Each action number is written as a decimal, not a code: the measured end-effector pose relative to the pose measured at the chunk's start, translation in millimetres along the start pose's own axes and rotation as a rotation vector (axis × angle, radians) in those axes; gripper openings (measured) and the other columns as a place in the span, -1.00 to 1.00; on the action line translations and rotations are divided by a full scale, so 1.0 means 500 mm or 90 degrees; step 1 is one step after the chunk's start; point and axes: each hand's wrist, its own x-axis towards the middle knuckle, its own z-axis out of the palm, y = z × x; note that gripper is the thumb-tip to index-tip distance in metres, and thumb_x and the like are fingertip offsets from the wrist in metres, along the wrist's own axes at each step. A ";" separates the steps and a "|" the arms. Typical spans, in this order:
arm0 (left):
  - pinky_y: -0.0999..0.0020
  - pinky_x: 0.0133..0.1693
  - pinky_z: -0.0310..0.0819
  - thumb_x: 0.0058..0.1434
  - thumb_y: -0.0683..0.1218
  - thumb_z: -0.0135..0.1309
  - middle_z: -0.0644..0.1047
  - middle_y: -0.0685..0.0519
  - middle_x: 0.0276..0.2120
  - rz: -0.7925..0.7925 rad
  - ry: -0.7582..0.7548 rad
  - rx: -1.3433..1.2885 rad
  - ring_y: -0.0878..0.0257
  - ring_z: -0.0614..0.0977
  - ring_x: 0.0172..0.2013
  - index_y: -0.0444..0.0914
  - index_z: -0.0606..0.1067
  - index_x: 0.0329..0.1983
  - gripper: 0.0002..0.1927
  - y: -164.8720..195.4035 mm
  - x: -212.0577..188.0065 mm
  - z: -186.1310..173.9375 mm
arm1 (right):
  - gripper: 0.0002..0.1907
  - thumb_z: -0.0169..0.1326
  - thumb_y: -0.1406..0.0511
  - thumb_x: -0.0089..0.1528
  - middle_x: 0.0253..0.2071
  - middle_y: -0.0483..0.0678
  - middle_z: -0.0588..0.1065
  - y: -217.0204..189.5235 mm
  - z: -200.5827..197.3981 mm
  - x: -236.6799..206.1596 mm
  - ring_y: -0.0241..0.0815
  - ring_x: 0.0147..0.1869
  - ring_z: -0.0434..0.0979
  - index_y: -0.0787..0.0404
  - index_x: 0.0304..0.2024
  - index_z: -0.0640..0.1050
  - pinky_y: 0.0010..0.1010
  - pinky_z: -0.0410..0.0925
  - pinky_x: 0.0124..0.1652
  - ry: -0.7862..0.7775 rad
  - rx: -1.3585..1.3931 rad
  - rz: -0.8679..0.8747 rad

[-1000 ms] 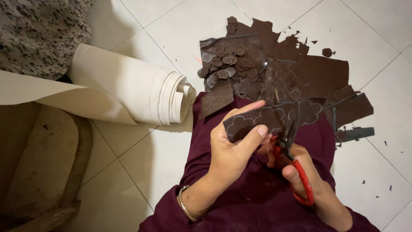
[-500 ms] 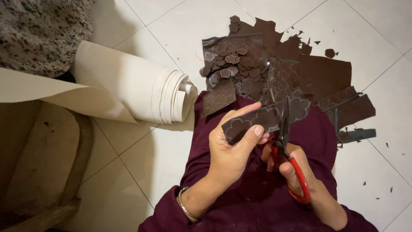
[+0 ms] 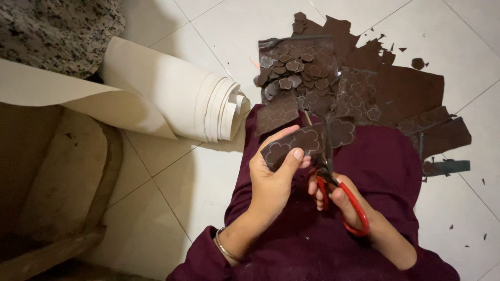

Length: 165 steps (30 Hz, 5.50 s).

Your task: The person sits on the floor and uses red-handled scissors to cut flower-shaped pieces from a brown patterned sheet. The person repeatedly cuts out shapes and places them on the floor, accumulating a pile of cutouts.

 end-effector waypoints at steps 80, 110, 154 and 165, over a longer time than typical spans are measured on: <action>0.55 -0.19 0.43 0.40 -0.25 -0.11 0.53 0.11 -0.13 -0.047 -0.028 -0.053 0.46 0.46 -0.28 -0.34 0.40 0.38 -0.53 -0.035 0.031 0.006 | 0.03 -0.17 -0.46 0.07 -0.05 -0.10 0.49 0.102 -0.006 0.000 -0.23 0.03 0.57 0.27 0.11 0.38 -0.30 0.45 0.01 0.051 -0.049 0.045; 0.58 -0.13 0.53 0.34 -0.30 0.15 0.58 0.05 -0.09 0.040 -0.063 0.021 0.46 0.60 -0.16 -0.37 0.38 0.36 -0.49 0.018 -0.027 0.079 | 0.18 -0.37 -0.66 -0.15 -0.39 -0.10 0.40 -0.030 -0.006 -0.054 -0.26 -0.32 0.38 0.25 -0.29 0.44 -0.38 0.34 -0.28 0.030 -0.178 -0.060; 0.52 -0.16 0.60 0.33 -0.31 0.12 0.57 0.04 -0.12 0.012 -0.037 0.006 0.42 0.60 -0.21 -0.39 0.37 0.30 -0.53 -0.010 -0.017 0.049 | -0.02 -0.12 -0.57 -0.16 -0.67 -0.22 0.32 0.002 0.003 -0.056 -0.41 -0.63 0.31 0.19 -0.47 0.40 -0.56 0.30 -0.62 0.071 0.007 0.045; 0.50 -0.28 0.60 0.25 -0.32 0.11 0.58 0.02 -0.19 -0.084 0.061 0.027 0.38 0.62 -0.31 -0.38 0.42 0.21 -0.56 -0.141 0.054 -0.036 | -0.17 -0.36 -0.40 0.19 -0.76 -0.21 0.26 0.124 -0.015 0.002 -0.41 -0.76 0.23 0.19 -0.52 0.37 -0.56 0.19 -0.76 0.015 0.091 0.132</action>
